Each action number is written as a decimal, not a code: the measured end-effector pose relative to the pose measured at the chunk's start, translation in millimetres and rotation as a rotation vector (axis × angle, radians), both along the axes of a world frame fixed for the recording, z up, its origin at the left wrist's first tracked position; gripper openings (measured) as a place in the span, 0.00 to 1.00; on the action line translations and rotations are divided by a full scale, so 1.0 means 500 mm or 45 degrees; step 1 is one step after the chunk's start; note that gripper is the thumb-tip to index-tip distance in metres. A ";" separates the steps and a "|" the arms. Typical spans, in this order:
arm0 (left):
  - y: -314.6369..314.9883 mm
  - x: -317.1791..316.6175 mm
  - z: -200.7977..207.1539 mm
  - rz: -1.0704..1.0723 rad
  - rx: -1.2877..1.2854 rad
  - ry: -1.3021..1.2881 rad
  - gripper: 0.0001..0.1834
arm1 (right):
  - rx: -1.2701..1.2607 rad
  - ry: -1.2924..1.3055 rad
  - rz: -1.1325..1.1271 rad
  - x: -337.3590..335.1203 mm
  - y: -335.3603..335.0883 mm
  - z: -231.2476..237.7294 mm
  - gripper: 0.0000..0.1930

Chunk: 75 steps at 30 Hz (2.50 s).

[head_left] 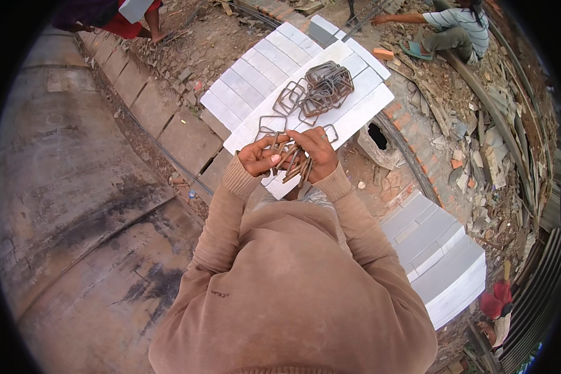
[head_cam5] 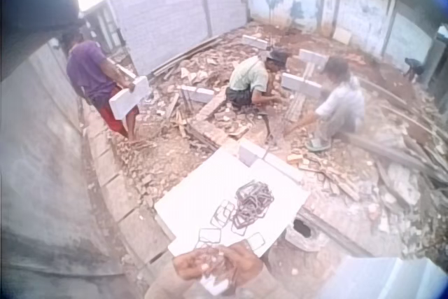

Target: The person sorts through and arranges small metal wire stirrups on top of a stack of white blocks at a construction site.

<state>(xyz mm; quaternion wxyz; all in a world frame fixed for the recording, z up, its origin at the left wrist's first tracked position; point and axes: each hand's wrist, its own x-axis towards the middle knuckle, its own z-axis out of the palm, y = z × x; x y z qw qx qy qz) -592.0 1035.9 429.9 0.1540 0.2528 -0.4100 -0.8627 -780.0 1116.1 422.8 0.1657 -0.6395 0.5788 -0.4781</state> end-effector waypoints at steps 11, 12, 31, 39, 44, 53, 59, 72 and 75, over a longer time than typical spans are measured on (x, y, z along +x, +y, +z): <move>0.006 0.019 -0.015 0.167 0.418 -0.058 0.15 | 0.113 0.001 -0.005 -0.018 0.027 -0.026 0.10; 0.006 0.016 -0.010 0.161 0.378 -0.075 0.16 | 0.152 -0.138 -0.020 -0.017 0.032 -0.030 0.06; 0.024 -0.071 -0.049 -0.167 0.666 -0.316 0.24 | 0.296 0.691 0.731 -0.032 0.080 0.006 0.23; 0.044 -0.080 0.003 -0.281 -0.203 -0.825 0.23 | 0.293 0.637 0.464 -0.021 0.093 -0.010 0.12; 0.038 -0.086 -0.020 0.232 -0.308 -0.764 0.18 | 0.490 0.428 0.196 0.000 0.093 -0.036 0.11; 0.140 -0.087 -0.061 -0.069 -0.234 -0.730 0.19 | 1.280 -0.068 -0.541 0.002 0.062 -0.141 0.17; 0.178 -0.109 -0.159 0.282 -0.039 -0.800 0.19 | 1.286 -0.369 -0.654 0.020 0.072 -0.184 0.18; 0.115 -0.131 -0.204 0.639 -0.033 -0.365 0.35 | 0.758 -1.426 -0.179 0.012 0.097 -0.273 0.10; 0.106 -0.122 -0.196 0.565 -0.157 -0.316 0.36 | 0.942 -1.679 -0.455 0.011 0.072 -0.204 0.13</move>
